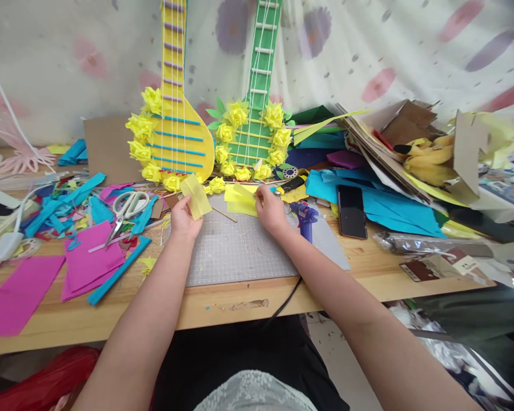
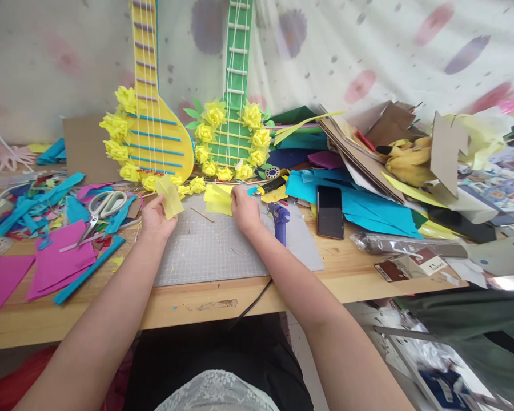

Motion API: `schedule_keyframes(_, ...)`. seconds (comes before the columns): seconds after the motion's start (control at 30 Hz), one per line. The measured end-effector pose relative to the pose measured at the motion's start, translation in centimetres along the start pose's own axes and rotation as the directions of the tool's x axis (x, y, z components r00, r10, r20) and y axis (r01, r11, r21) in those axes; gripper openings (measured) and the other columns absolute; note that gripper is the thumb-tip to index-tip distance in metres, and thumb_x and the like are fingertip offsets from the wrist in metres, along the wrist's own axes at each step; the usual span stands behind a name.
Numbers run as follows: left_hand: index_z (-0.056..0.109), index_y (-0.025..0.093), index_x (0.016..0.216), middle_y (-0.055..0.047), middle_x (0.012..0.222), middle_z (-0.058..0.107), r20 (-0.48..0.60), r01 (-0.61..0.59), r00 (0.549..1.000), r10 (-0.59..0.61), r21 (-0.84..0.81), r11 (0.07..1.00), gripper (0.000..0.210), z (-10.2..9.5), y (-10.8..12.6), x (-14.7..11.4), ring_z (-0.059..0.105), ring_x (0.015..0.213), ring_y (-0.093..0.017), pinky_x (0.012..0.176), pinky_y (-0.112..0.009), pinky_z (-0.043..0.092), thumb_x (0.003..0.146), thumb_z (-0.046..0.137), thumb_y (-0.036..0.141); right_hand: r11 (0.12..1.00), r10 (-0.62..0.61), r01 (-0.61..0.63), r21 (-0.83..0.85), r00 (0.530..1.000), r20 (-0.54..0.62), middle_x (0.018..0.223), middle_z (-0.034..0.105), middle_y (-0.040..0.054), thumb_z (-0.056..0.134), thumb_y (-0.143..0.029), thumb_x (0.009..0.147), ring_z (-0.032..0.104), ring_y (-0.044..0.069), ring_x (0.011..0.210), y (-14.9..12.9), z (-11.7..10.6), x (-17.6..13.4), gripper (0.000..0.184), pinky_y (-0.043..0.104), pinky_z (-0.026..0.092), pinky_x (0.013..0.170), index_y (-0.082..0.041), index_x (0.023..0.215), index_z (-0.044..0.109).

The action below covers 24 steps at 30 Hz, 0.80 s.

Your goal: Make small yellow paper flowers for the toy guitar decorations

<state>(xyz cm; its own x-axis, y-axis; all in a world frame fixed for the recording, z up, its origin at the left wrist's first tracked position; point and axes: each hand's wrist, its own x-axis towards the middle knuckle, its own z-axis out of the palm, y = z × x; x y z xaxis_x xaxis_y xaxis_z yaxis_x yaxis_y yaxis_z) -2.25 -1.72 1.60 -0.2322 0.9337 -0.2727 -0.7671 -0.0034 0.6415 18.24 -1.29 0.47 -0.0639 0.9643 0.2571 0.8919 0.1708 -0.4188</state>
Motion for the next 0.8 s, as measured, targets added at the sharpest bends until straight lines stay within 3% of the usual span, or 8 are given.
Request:
schedule_keyframes(0.13, 0.061, 0.009, 0.101, -0.009, 0.088, 0.068, 0.025, -0.011, 1.000, 0.011, 0.008, 1.000, 0.030, 0.0, 0.0, 0.0, 0.063, 0.090, -0.015, 0.076, -0.022, 0.049, 0.078, 0.042, 0.014, 0.948, -0.238, 0.261, -0.182, 0.961, 0.138, 0.112, 0.057, 0.0086, 0.031, -0.010, 0.082, 0.050, 0.019, 0.102, 0.0, -0.2, -0.5, 0.030, 0.028, 0.037, 0.082, -0.017, 0.094, 0.057)
schedule_keyframes(0.23, 0.061, 0.008, 0.101, -0.010, 0.089, 0.068, 0.036, -0.013, 0.999, 0.013, 0.014, 1.000, 0.031, 0.0, 0.0, 0.0, 0.063, 0.090, -0.015, 0.078, -0.022, 0.049, 0.077, 0.041, 0.013, 0.913, -0.267, 0.326, -0.246, 0.932, 0.247, 0.105, 0.059, 0.0112, 0.035, -0.014, 0.083, 0.049, 0.021, 0.101, 0.1, -0.1, -0.9, 0.026, 0.029, 0.037, 0.083, -0.016, 0.091, 0.059)
schedule_keyframes(0.37, 0.061, 0.008, 0.100, -0.010, 0.089, 0.068, 0.049, -0.005, 0.999, 0.004, 0.015, 1.000, 0.031, -0.1, -0.1, -0.1, 0.063, 0.090, -0.015, 0.078, -0.021, 0.049, 0.077, 0.042, 0.013, 0.918, -0.235, 0.301, -0.256, 0.937, 0.260, 0.101, 0.060, 0.0124, 0.039, -0.026, 0.084, 0.052, 0.022, 0.094, 0.1, -0.1, -1.4, 0.025, 0.030, 0.040, 0.077, -0.014, 0.094, 0.059)
schedule_keyframes(0.53, 0.061, 0.009, 0.100, -0.009, 0.087, 0.068, 0.063, -0.001, 0.998, 0.002, -0.013, 1.000, 0.030, -0.2, 0.0, -0.1, 0.063, 0.088, -0.015, 0.078, -0.022, 0.050, 0.076, 0.042, 0.012, 0.940, -0.177, 0.240, -0.242, 0.951, 0.254, 0.094, 0.062, 0.0112, 0.037, -0.020, 0.083, 0.056, 0.019, 0.084, 0.3, -0.1, -1.1, 0.025, 0.028, 0.040, 0.072, -0.014, 0.089, 0.060)
schedule_keyframes(0.7, 0.061, 0.008, 0.098, -0.009, 0.086, 0.068, 0.052, 0.009, 0.999, -0.009, 0.001, 1.000, 0.029, -0.3, 0.1, 0.1, 0.064, 0.087, -0.015, 0.077, -0.022, 0.050, 0.076, 0.042, 0.013, 0.994, -0.048, 0.055, -0.094, 0.996, 0.076, 0.096, 0.063, 0.0082, 0.037, -0.022, 0.082, 0.056, 0.017, 0.087, 0.7, -0.1, -0.4, 0.025, 0.026, 0.039, 0.076, -0.016, 0.090, 0.060)
schedule_keyframes(0.8, 0.061, 0.008, 0.098, -0.009, 0.087, 0.068, 0.062, -0.003, 0.998, 0.004, -0.013, 1.000, 0.029, -0.4, 0.0, 0.4, 0.063, 0.089, -0.015, 0.078, -0.022, 0.050, 0.076, 0.043, 0.013, 0.999, -0.012, 0.014, 0.043, 0.999, -0.039, 0.093, 0.063, 0.0078, 0.037, -0.022, 0.081, 0.056, 0.017, 0.086, 0.6, -0.6, -0.2, 0.025, 0.026, 0.039, 0.076, -0.016, 0.089, 0.059)
